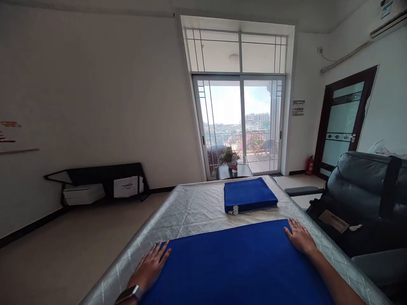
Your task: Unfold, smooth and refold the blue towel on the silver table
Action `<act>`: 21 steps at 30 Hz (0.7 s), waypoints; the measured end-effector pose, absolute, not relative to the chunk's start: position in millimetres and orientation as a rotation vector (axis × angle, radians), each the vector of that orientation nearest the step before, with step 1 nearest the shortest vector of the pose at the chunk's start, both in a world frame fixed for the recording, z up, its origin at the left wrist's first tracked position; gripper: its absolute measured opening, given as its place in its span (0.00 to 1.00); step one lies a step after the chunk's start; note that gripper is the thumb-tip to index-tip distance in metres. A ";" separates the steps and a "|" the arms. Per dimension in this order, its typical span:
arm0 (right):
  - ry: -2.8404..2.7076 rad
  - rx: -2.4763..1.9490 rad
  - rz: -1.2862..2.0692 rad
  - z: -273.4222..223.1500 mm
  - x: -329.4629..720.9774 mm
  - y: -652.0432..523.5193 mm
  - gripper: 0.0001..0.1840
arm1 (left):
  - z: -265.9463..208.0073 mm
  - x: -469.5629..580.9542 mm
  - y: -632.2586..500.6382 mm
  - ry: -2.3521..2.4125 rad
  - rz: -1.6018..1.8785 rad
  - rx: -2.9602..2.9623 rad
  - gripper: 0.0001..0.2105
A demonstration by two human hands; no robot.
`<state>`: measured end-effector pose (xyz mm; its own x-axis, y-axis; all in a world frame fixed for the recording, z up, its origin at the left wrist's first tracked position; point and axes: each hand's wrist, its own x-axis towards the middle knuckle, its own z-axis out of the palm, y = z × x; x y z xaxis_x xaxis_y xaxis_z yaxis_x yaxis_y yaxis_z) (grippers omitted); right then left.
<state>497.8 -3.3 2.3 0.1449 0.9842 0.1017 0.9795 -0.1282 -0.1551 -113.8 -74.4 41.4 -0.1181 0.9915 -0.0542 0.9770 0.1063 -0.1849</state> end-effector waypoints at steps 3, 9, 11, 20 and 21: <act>-1.959 -2.237 0.027 3.7 497.7 -3.2 0.40 | 41.2 -115.1 -73.2 -2.247 0.346 -2.044 0.26; -1.966 -2.263 0.033 9.5 495.0 -6.6 0.39 | 43.9 -113.3 -72.1 -2.283 0.340 -2.045 0.27; -1.966 -2.271 0.019 10.5 494.1 -8.0 0.39 | 45.3 -112.7 -72.9 -2.246 0.395 -2.065 0.27; -1.981 -2.255 0.055 15.0 495.0 -11.4 0.39 | 41.1 -121.3 -73.9 -2.152 0.396 -2.100 0.29; -1.977 -2.252 0.057 14.6 495.3 -10.9 0.39 | 39.1 -122.0 -73.0 -2.145 0.393 -2.094 0.29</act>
